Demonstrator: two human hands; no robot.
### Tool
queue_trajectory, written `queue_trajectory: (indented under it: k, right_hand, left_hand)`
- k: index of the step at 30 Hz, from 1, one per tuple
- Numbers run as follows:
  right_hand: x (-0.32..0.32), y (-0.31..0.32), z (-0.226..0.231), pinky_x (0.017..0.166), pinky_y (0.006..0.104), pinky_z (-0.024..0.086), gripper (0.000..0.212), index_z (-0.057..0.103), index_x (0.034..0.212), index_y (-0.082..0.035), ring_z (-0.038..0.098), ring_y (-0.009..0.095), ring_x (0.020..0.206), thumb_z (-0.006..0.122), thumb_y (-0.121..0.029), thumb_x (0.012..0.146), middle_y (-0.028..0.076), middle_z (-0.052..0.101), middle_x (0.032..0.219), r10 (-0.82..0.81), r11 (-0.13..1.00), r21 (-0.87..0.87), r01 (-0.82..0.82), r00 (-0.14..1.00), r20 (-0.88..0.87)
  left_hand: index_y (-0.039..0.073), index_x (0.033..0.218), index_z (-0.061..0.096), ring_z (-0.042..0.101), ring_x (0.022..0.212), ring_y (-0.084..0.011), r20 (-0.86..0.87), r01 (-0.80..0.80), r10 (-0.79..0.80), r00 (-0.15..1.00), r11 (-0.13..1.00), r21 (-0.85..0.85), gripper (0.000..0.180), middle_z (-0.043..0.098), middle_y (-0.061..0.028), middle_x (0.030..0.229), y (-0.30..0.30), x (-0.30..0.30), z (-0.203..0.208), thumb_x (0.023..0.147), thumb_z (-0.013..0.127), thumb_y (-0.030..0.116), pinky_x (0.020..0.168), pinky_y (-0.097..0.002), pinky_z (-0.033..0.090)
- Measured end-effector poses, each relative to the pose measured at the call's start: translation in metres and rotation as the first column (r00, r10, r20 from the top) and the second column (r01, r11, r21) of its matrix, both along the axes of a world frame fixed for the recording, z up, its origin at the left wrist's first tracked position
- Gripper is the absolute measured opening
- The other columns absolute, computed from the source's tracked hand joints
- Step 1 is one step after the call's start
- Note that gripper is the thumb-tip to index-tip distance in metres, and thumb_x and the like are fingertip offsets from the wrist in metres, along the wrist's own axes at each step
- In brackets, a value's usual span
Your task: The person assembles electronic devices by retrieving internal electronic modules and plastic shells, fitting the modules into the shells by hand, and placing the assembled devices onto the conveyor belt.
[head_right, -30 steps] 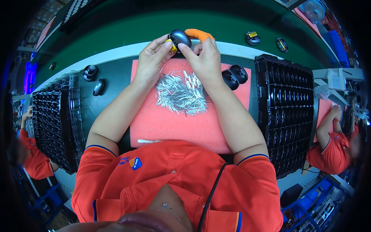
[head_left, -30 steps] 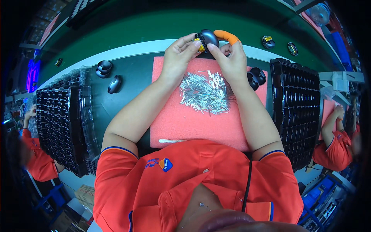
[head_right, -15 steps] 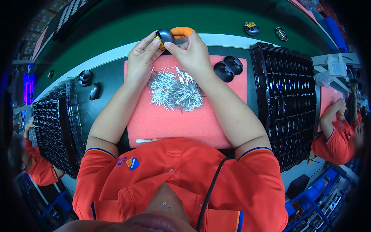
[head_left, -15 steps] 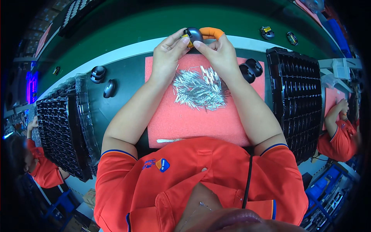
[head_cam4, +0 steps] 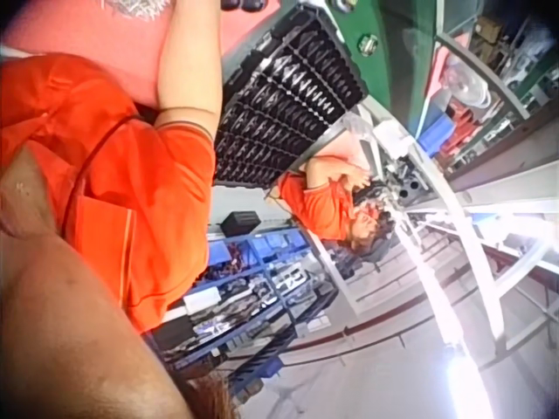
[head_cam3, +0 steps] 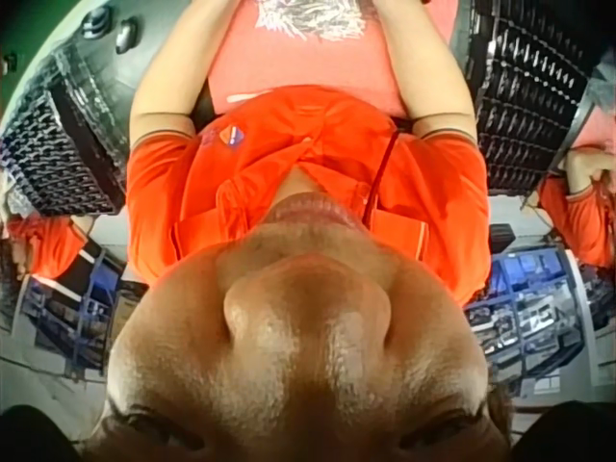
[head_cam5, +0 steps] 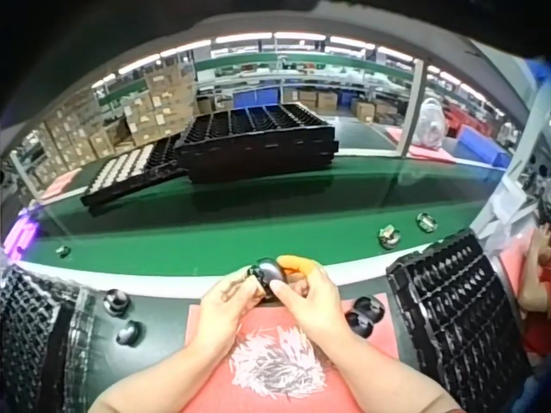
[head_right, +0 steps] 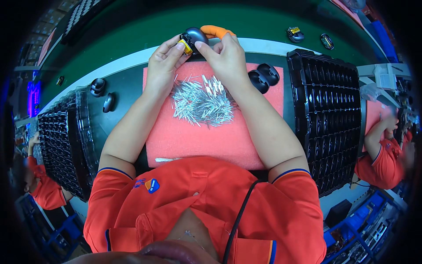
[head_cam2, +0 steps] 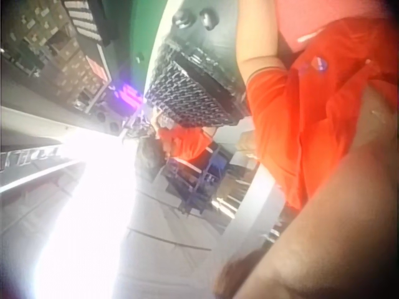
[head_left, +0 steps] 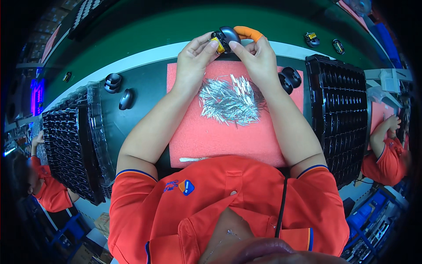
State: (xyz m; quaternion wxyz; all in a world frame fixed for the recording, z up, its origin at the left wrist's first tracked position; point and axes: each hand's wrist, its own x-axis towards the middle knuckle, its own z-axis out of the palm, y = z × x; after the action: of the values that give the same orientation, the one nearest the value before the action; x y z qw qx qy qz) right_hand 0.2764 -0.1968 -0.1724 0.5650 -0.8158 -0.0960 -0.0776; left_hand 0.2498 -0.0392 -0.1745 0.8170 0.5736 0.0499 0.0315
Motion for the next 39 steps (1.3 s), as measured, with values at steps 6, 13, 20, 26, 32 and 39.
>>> queue_trajectory:
  k: [6,13,20,26,32,39]
  right_hand:
    - [-0.004,0.000,0.010,0.053,0.0204,0.033,0.043,0.062,0.115,-0.006,0.039,0.004,0.057,0.075,-0.024,0.079,-0.004,0.043,0.066,-0.015,0.997,-0.072,0.022,0.996,0.088]
    - [-0.002,-0.001,0.006,0.057,0.0244,0.037,0.044,0.063,0.112,-0.007,0.043,0.010,0.060,0.078,-0.023,0.074,-0.001,0.041,0.067,-0.016,0.959,-0.252,0.130,0.911,0.411]
    - [-0.005,0.002,0.011,0.051,0.0255,0.034,0.041,0.063,0.111,-0.005,0.042,0.008,0.057,0.077,-0.022,0.076,-0.001,0.045,0.065,-0.039,0.971,-0.227,0.070,0.990,0.138]
    - [-0.002,0.000,0.014,0.053,0.0210,0.036,0.043,0.061,0.116,-0.001,0.043,0.002,0.059,0.074,-0.022,0.081,-0.003,0.055,0.069,0.081,0.997,0.025,-0.077,0.965,-0.251]
    - [0.004,-0.002,-0.001,0.062,0.0179,0.041,0.042,0.057,0.122,-0.002,0.048,0.003,0.066,0.069,-0.018,0.085,0.005,0.064,0.097,0.144,0.986,0.114,-0.123,0.970,-0.197]
    - [-0.007,0.005,0.011,0.074,0.0209,0.043,0.050,0.045,0.134,-0.003,0.052,0.005,0.078,0.063,-0.018,0.090,0.005,0.061,0.109,0.047,0.998,0.031,-0.046,0.998,-0.034]
  left_hand:
    - [-0.003,0.122,0.053,0.061,0.101,-0.0145,0.001,0.008,-0.008,1.000,1.000,-0.022,0.035,0.062,-0.0093,0.112,0.000,0.000,0.000,0.093,0.058,0.015,0.092,-0.0303,0.051]
    - [-0.002,0.117,0.057,0.062,0.094,-0.0112,0.024,-0.006,0.007,1.000,1.000,-0.026,0.034,0.064,-0.0084,0.106,0.000,-0.001,0.000,0.089,0.065,0.015,0.085,-0.0252,0.051]
    - [-0.002,0.122,0.056,0.061,0.094,-0.0107,0.035,-0.021,0.022,0.999,1.000,-0.024,0.037,0.065,-0.0075,0.107,0.002,-0.001,-0.001,0.090,0.064,0.015,0.084,-0.0247,0.051]
    - [-0.001,0.127,0.052,0.061,0.100,-0.0146,-0.024,0.016,-0.017,1.000,0.999,-0.047,0.036,0.061,-0.0105,0.114,0.002,0.000,0.001,0.093,0.057,0.012,0.091,-0.0276,0.052]
    - [0.002,0.134,0.043,0.059,0.100,-0.0128,0.013,0.056,-0.057,0.998,0.998,0.018,0.048,0.060,-0.0084,0.112,0.004,0.004,0.003,0.092,0.060,0.019,0.087,-0.0270,0.050]
    - [0.004,0.131,0.046,0.064,0.093,-0.0198,0.169,-0.093,0.014,0.986,0.876,0.473,0.059,0.063,-0.0173,0.108,0.026,0.041,0.009,0.082,0.071,0.026,0.077,-0.0287,0.053]
